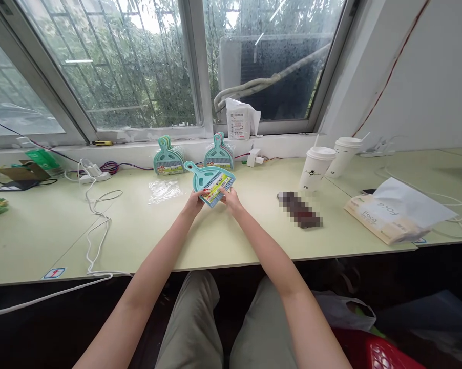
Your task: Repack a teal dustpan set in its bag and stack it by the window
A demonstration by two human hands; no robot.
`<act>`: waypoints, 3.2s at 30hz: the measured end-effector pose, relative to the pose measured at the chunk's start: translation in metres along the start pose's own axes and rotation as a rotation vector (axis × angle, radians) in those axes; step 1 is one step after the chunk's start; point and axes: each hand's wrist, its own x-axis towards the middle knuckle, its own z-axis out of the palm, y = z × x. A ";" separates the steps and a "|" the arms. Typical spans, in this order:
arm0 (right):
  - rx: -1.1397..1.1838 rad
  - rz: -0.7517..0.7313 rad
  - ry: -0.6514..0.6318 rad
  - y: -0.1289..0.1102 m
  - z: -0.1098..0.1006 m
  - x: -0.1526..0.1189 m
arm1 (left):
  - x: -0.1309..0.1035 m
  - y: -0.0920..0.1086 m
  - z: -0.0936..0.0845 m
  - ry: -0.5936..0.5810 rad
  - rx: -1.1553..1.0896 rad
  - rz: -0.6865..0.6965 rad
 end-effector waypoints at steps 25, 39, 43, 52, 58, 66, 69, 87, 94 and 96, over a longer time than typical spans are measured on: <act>0.531 0.381 -0.015 0.007 -0.038 0.006 | -0.003 0.015 -0.041 0.250 1.793 0.088; 0.527 0.346 0.034 0.013 -0.034 0.007 | -0.007 0.020 -0.037 0.433 1.684 0.337; 0.502 0.306 -0.139 0.008 -0.031 0.004 | -0.008 0.025 -0.040 0.475 1.716 0.320; 0.627 0.364 0.093 0.016 -0.011 0.003 | -0.009 0.023 -0.043 0.404 1.676 0.388; 0.726 0.382 0.123 0.020 -0.002 0.004 | -0.008 0.022 -0.038 0.317 1.519 0.468; 0.801 0.245 0.023 0.008 -0.001 0.000 | -0.024 0.031 -0.008 0.173 1.086 0.673; 0.826 0.186 0.034 0.004 -0.005 -0.001 | -0.021 0.037 -0.005 0.549 0.823 0.681; 0.801 0.136 0.070 -0.004 -0.010 -0.001 | -0.010 0.012 0.014 -0.034 -0.028 0.035; 0.798 0.055 0.071 -0.008 -0.012 -0.004 | -0.013 0.010 0.019 -0.029 -0.080 -0.020; 0.807 0.033 0.120 -0.009 -0.013 -0.005 | -0.014 0.007 0.024 -0.074 -0.063 -0.051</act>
